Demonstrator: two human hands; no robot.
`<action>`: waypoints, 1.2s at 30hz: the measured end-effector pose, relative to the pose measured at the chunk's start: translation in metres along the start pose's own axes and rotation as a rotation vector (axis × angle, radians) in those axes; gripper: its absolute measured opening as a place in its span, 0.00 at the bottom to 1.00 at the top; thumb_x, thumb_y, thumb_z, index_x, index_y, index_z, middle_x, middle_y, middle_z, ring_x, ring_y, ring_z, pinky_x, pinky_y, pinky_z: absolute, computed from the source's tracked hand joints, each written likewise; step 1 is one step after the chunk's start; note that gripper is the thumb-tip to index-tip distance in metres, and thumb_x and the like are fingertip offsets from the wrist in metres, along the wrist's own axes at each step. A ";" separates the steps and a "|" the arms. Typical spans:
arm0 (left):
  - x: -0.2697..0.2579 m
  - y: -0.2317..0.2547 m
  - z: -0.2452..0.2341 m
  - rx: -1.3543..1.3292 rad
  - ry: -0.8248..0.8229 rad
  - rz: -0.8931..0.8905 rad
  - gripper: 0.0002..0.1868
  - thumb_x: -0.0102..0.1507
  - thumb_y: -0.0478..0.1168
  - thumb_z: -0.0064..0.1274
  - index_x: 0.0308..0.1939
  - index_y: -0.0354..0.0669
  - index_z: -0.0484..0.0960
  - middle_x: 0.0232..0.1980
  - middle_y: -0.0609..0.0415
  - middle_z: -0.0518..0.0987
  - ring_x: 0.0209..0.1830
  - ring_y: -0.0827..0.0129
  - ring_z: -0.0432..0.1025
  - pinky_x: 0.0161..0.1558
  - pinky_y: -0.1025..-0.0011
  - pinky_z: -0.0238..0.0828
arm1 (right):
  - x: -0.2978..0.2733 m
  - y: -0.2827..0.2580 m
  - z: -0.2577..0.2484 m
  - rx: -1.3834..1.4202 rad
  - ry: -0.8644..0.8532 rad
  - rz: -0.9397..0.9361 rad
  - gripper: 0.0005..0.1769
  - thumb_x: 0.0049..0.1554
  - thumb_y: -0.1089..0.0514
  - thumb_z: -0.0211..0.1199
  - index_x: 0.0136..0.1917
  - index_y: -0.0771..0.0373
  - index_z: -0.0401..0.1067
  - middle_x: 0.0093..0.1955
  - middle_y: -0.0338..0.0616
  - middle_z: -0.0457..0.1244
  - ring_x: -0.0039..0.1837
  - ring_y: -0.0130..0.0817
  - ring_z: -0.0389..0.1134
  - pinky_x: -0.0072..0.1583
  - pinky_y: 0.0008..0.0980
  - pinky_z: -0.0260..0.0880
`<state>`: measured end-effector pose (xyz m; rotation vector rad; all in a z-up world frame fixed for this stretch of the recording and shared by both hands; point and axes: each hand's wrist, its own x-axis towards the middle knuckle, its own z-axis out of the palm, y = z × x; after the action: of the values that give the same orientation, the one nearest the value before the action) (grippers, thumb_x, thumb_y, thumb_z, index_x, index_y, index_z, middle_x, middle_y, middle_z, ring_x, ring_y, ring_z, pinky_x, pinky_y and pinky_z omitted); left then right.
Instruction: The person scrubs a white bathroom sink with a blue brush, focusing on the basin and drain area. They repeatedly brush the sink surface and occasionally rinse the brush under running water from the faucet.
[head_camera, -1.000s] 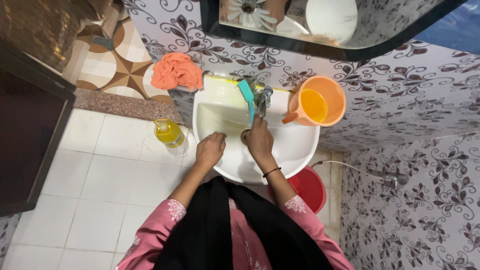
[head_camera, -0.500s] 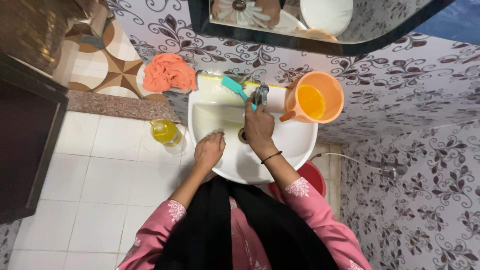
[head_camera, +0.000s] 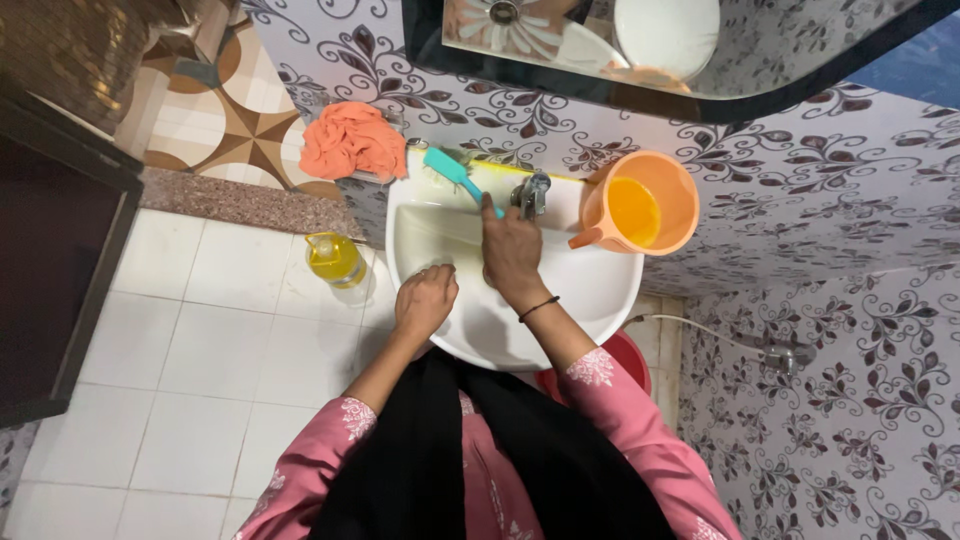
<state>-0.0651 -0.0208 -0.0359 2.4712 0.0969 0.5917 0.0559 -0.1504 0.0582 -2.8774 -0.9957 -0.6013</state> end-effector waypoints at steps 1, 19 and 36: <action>0.000 0.000 0.000 -0.004 0.000 0.000 0.06 0.61 0.38 0.54 0.40 0.41 0.82 0.35 0.47 0.81 0.36 0.52 0.77 0.41 0.58 0.74 | -0.003 0.001 0.000 -0.015 -0.026 0.051 0.35 0.44 0.64 0.59 0.67 0.59 0.72 0.37 0.49 0.65 0.35 0.44 0.70 0.40 0.38 0.72; -0.002 0.002 -0.004 -0.098 0.075 0.009 0.04 0.62 0.36 0.54 0.39 0.41 0.82 0.37 0.49 0.82 0.37 0.54 0.77 0.43 0.59 0.75 | 0.010 -0.007 0.021 0.231 -0.132 0.163 0.21 0.59 0.55 0.61 0.66 0.51 0.75 0.33 0.50 0.67 0.34 0.47 0.70 0.38 0.46 0.68; -0.004 -0.001 -0.002 -0.127 0.028 -0.025 0.06 0.62 0.38 0.53 0.39 0.42 0.83 0.39 0.50 0.83 0.39 0.54 0.78 0.45 0.59 0.74 | -0.022 -0.012 0.003 0.311 -0.228 0.128 0.25 0.57 0.53 0.61 0.68 0.50 0.73 0.35 0.55 0.67 0.33 0.53 0.70 0.37 0.49 0.69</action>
<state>-0.0698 -0.0196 -0.0363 2.3366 0.0982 0.6030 0.0339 -0.1532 0.0463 -2.7404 -0.8314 -0.0991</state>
